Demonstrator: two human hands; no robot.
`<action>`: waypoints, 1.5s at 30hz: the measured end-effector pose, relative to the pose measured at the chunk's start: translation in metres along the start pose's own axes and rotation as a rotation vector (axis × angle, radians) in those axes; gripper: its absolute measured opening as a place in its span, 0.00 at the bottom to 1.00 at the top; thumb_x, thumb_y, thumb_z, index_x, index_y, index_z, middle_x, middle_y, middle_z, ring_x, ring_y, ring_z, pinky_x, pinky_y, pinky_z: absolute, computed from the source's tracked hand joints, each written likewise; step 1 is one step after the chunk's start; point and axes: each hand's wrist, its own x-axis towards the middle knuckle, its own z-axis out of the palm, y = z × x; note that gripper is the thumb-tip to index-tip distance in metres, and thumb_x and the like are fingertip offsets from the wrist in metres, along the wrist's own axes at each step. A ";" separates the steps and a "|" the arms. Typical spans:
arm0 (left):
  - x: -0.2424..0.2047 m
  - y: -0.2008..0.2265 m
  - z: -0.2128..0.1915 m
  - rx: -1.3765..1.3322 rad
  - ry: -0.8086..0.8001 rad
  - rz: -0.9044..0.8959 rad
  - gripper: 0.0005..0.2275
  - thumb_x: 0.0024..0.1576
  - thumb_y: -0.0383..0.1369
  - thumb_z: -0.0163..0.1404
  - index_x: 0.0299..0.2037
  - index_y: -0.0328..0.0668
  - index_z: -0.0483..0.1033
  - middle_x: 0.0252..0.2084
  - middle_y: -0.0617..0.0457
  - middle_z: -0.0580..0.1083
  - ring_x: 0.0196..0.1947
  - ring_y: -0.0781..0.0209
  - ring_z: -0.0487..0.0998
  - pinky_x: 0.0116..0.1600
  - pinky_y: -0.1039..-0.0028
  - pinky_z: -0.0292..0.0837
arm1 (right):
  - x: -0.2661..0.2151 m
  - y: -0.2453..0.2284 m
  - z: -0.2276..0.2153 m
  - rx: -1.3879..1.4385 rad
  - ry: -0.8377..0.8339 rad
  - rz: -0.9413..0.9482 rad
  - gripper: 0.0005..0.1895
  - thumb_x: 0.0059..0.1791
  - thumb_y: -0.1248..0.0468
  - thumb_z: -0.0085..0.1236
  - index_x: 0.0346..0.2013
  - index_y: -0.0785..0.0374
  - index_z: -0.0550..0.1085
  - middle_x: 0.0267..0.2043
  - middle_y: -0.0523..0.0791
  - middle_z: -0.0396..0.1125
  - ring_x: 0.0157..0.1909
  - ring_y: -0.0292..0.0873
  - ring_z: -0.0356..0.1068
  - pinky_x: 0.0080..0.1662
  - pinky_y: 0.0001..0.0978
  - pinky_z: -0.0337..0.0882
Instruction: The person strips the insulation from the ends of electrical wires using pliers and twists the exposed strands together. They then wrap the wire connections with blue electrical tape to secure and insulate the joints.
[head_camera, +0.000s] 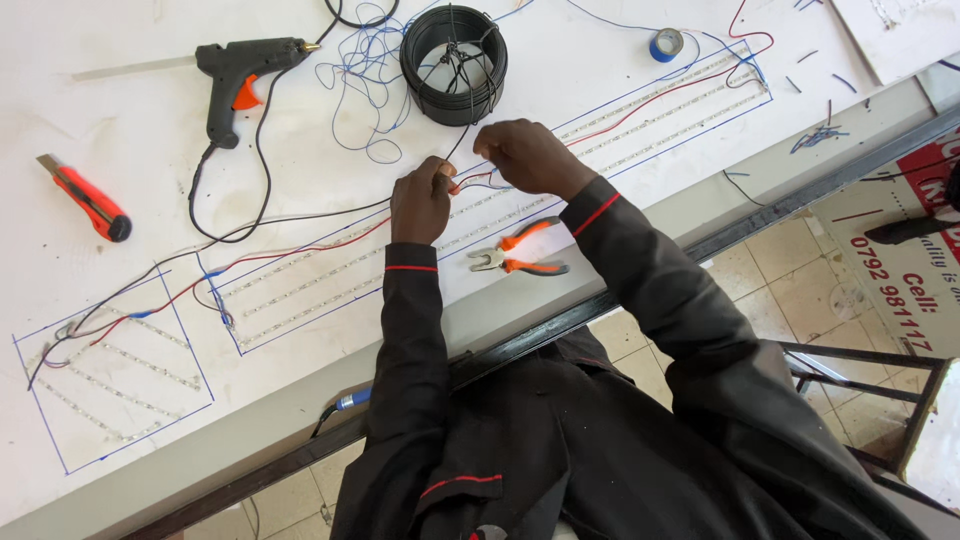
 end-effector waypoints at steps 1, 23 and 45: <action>-0.004 0.007 -0.006 0.001 0.001 0.007 0.11 0.72 0.33 0.44 0.46 0.52 0.82 0.31 0.58 0.83 0.40 0.46 0.87 0.56 0.51 0.76 | -0.002 -0.007 -0.002 -0.002 0.006 -0.001 0.09 0.63 0.65 0.55 0.52 0.57 0.83 0.43 0.51 0.79 0.46 0.62 0.81 0.50 0.60 0.77; -0.002 0.009 0.023 -0.024 0.097 -0.061 0.12 0.76 0.36 0.40 0.50 0.56 0.81 0.38 0.54 0.83 0.46 0.45 0.86 0.64 0.47 0.72 | -0.077 0.065 0.049 0.020 0.404 -0.005 0.06 0.63 0.60 0.61 0.45 0.55 0.82 0.41 0.43 0.75 0.40 0.49 0.80 0.36 0.44 0.77; 0.016 0.009 0.043 -0.191 -0.109 -0.091 0.10 0.73 0.47 0.54 0.47 0.55 0.84 0.23 0.58 0.78 0.28 0.55 0.84 0.48 0.56 0.78 | -0.053 0.081 0.066 0.159 0.273 0.281 0.09 0.57 0.62 0.56 0.35 0.55 0.81 0.23 0.45 0.69 0.29 0.50 0.73 0.43 0.50 0.74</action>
